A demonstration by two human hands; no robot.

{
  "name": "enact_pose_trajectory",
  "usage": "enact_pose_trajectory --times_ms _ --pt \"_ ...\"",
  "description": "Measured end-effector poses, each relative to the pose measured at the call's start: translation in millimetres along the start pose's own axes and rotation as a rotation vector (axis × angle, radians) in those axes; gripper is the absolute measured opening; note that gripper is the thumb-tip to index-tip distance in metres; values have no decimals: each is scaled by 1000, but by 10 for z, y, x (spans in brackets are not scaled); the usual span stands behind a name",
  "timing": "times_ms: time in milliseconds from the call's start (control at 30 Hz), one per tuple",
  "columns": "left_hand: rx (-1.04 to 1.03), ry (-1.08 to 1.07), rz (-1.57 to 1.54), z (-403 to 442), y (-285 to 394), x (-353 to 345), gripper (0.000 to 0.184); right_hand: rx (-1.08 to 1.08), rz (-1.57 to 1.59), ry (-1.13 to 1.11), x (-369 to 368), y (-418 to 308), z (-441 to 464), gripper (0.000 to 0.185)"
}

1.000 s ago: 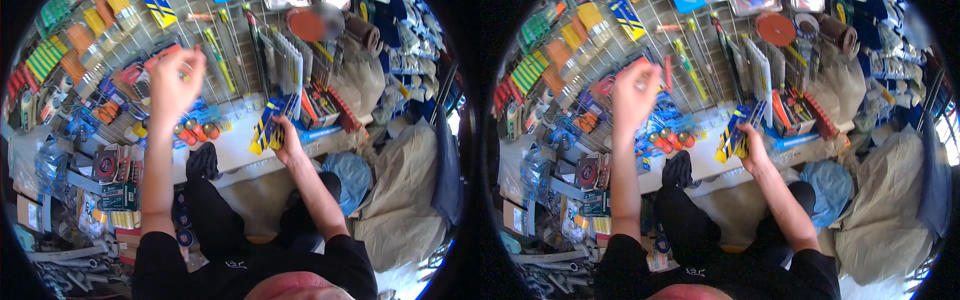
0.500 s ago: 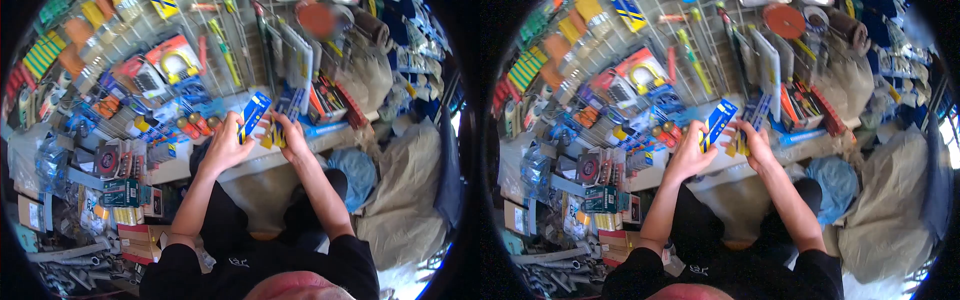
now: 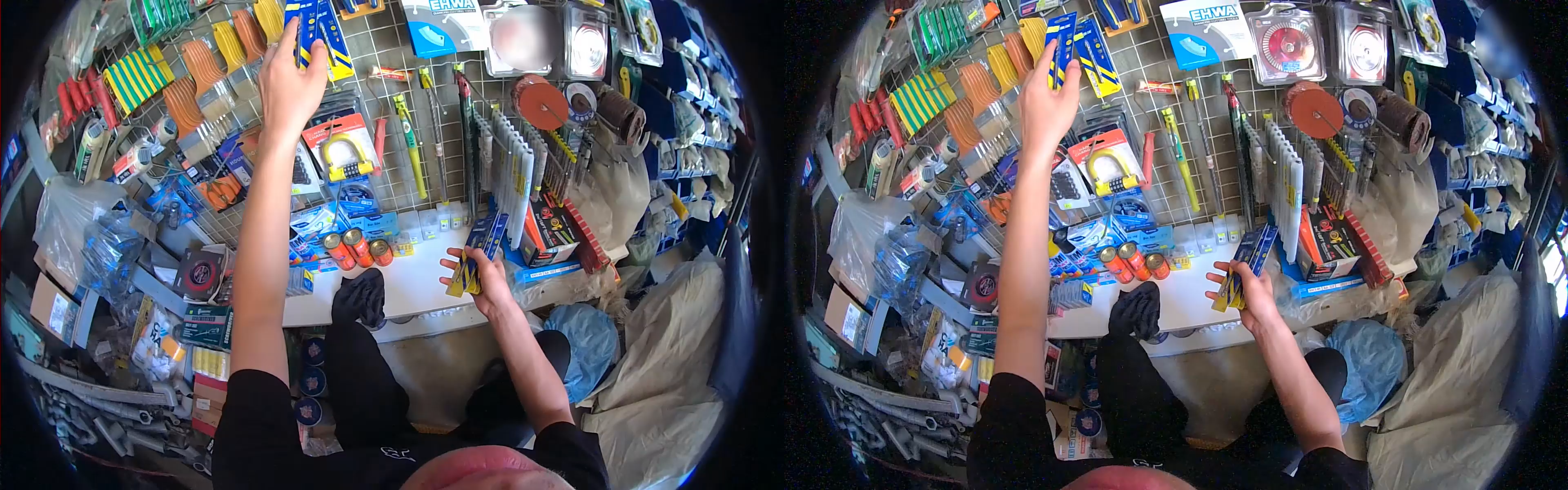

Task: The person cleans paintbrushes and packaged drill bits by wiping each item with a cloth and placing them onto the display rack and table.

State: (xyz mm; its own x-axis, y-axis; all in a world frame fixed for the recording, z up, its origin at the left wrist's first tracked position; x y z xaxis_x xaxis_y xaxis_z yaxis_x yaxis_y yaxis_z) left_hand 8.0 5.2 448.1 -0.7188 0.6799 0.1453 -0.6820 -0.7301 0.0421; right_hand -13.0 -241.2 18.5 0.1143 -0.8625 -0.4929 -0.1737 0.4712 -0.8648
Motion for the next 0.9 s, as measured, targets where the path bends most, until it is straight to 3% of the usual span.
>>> enact_pose_trajectory --times_ms 300,533,600,633,733,800,833,900 --pt "296 -28 -148 -62 -213 -212 61 5 32 -19 2 -76 -51 36" --pt "281 -57 -52 64 -114 -133 61 -4 37 -34 28 -85 -57 36" --pt "680 -126 -326 15 -418 -169 55 -10 54 -55 12 -81 -55 37" --pt "672 -138 -397 30 -355 -125 56 -7 54 -53 16 -88 -53 37" --pt "704 -287 -287 103 -714 -148 60 -5 49 -65 3 -102 -53 37" --pt "340 -289 104 206 -713 -222 66 2 34 -64 -21 -106 -59 36" --pt "499 -413 104 55 -815 -360 73 -1 34 -67 -38 -85 -58 36" --pt "369 -401 387 -10 -827 -526 77 1 30 -50 -34 -50 -35 36"
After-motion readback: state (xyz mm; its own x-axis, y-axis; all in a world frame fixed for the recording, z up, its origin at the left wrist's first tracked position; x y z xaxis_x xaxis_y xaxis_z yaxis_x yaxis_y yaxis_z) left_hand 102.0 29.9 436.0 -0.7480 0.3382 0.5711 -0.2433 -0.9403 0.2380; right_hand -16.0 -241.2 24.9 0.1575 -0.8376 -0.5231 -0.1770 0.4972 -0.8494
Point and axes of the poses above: each hand's wrist, its own z-axis towards the middle knuckle, its own x-axis out of the back of the hand, y = z × x, the point moved 10 cm from there along z, towards the middle knuckle, and after that the axes turned 14 degrees about -z, right-handed, at the moved point
